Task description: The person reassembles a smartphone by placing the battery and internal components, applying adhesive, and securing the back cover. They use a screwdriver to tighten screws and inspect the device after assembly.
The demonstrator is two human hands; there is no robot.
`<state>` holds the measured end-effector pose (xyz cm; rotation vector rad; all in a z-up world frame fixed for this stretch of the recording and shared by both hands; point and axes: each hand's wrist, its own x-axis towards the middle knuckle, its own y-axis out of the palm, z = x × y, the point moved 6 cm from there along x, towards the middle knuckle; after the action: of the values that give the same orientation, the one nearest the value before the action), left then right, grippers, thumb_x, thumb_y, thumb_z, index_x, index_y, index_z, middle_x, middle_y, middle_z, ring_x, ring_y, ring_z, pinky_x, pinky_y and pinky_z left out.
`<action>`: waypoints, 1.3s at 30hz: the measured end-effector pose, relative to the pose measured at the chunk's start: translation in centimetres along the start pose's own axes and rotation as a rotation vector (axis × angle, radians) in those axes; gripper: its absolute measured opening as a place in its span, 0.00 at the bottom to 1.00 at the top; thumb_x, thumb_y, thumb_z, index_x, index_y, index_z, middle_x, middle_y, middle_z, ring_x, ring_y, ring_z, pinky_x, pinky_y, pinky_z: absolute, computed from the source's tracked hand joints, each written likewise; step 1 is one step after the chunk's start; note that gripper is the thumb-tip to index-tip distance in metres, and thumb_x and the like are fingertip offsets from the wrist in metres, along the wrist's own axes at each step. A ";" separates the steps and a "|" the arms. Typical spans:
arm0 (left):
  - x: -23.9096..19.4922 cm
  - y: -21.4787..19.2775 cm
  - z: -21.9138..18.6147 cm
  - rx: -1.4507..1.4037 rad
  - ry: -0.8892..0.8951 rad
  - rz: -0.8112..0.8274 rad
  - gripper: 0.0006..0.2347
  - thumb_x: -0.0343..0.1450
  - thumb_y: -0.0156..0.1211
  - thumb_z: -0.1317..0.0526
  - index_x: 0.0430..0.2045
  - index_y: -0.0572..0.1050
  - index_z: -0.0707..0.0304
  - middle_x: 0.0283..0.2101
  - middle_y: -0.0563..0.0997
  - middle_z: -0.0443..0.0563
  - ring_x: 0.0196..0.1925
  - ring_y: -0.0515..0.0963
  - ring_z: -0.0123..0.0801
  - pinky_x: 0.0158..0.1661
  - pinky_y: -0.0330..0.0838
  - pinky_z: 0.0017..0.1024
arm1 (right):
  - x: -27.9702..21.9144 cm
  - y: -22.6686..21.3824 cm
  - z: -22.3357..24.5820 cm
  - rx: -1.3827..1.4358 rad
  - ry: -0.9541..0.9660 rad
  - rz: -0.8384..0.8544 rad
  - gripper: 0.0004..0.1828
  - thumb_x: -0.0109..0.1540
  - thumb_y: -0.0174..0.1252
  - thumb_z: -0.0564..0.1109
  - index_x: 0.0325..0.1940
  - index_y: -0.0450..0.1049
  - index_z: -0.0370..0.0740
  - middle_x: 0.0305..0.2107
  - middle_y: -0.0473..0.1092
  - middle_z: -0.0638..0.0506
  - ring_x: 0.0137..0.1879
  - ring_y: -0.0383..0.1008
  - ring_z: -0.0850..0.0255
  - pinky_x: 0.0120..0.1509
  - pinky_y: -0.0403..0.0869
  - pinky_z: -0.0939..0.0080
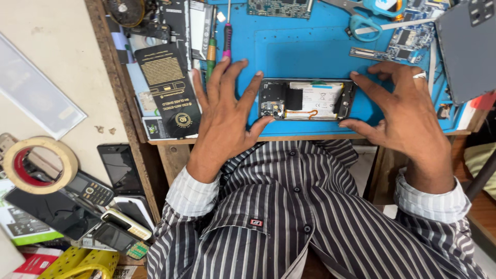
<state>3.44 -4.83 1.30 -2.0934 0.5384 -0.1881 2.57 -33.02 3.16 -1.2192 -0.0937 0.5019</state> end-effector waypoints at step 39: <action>1.0 1.1 0.2 -0.935 -0.043 -0.241 0.10 0.73 0.68 0.65 0.46 0.81 0.68 0.51 0.85 0.57 0.53 0.87 0.39 0.55 0.84 0.32 | -4.7 4.2 -5.3 0.550 0.087 -0.494 0.16 0.67 0.76 0.41 0.49 0.78 0.28 0.36 0.76 0.41 0.37 0.75 0.61 0.42 0.72 0.69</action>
<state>4.05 -5.64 0.23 -3.0681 0.3711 -0.0179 -1.18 -38.57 -1.65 -0.6407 -0.1653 0.0289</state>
